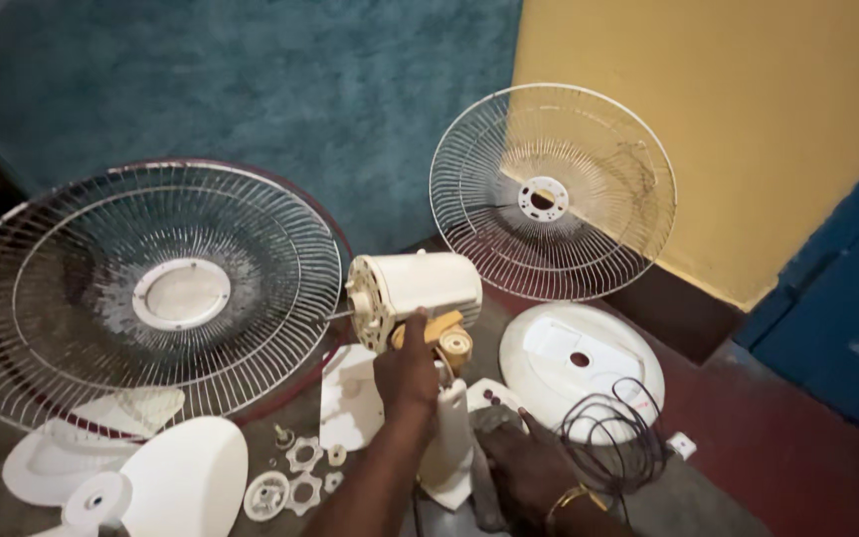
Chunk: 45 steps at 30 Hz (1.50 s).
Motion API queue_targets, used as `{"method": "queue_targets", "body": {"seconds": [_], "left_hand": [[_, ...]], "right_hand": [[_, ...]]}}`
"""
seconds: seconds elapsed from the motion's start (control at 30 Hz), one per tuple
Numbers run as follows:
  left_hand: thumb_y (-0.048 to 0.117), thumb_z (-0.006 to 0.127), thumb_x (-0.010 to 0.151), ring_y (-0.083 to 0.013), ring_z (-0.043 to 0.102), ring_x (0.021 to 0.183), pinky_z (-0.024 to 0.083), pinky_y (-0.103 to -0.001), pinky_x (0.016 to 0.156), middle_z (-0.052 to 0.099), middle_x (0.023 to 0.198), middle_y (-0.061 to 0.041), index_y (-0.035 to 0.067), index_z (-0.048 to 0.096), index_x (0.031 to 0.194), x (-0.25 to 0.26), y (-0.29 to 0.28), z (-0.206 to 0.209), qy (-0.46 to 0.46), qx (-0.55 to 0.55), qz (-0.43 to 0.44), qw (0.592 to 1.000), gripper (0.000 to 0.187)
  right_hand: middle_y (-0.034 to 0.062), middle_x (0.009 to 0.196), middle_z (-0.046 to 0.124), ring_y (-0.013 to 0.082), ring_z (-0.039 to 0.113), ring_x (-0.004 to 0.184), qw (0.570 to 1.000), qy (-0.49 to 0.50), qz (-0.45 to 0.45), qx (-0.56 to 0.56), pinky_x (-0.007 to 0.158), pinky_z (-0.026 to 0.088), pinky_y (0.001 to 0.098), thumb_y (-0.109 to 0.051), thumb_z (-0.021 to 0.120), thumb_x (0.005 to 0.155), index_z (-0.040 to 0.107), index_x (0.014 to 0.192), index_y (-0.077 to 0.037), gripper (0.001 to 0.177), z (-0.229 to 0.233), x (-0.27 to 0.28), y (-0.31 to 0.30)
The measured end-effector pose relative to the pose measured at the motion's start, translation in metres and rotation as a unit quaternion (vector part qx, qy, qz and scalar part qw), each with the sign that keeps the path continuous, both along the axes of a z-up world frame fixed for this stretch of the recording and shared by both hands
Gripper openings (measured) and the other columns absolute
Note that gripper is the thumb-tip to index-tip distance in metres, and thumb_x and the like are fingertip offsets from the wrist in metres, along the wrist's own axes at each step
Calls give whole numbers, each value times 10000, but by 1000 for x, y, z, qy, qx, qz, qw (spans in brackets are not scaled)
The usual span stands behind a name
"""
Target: The person wipes the exterior and interior surfaces of a white fan base with a cloth. They rotate the base to reach different areas and continue wiping until the clip ends.
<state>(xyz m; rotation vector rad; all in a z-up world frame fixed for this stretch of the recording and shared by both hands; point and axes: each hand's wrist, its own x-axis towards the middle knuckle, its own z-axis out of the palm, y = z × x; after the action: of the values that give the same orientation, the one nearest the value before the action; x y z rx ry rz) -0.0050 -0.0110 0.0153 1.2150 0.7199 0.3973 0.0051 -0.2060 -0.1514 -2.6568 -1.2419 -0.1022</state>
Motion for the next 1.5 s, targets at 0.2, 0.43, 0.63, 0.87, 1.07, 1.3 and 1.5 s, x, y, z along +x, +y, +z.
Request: {"method": "queue_targets", "body": {"seconds": [0.2,0.43,0.63,0.87,1.07,1.3,1.5], "left_hand": [[529,689,794,-287,753,788,565,-423,704,785,899,-158,-46,792,979,0,3,-1,30,-5,-4,1000,612],[591,668,815,-300,751,863,546,-422,770,787,951,-202,-45,779,1029,7,7,-16,30,87,5,996,679],[670,596,820,-379,746,1008,547,-474,886,757,1065,-255,-13,764,1081,5,11,-8,133,135,-39,981,750],[707,546,817,-396,724,1029,522,-481,909,761,1069,-247,41,797,1065,3,11,-3,124,168,-54,976,753],[663,646,794,-366,742,968,537,-469,865,771,1047,-242,-38,776,1050,1,9,-1,96,90,-33,991,758],[637,660,787,-336,758,885,552,-455,814,796,970,-223,-50,790,1012,8,10,-11,51,42,-34,997,735],[599,677,816,-297,732,832,532,-412,759,783,931,-180,-25,796,1053,10,14,-14,72,47,-50,995,678]], "right_hand": [[187,1282,618,374,545,1246,992,-15,-112,-49,1135,301,524,-272,480,971,518,1355,-35,453,16,38,50],[172,1151,688,349,655,1063,953,49,-294,47,942,526,468,-282,493,977,632,1206,-86,331,-26,65,52],[258,1153,678,399,673,1008,917,-253,-308,32,868,542,485,-165,504,811,543,1303,53,540,-59,-3,43],[259,1255,658,403,655,1114,928,-102,-333,132,960,529,475,-594,796,475,460,1481,80,1256,-110,-44,66],[184,1138,745,355,720,1090,890,210,-359,187,972,555,450,-387,749,777,628,1371,-105,669,-119,-14,36],[190,1173,730,337,724,1124,886,199,-218,356,975,545,415,-278,932,661,573,1397,-98,838,-97,-6,9],[173,1163,732,321,725,1119,873,230,-189,388,993,542,411,-373,900,665,574,1398,-130,838,-12,-9,63]]}}
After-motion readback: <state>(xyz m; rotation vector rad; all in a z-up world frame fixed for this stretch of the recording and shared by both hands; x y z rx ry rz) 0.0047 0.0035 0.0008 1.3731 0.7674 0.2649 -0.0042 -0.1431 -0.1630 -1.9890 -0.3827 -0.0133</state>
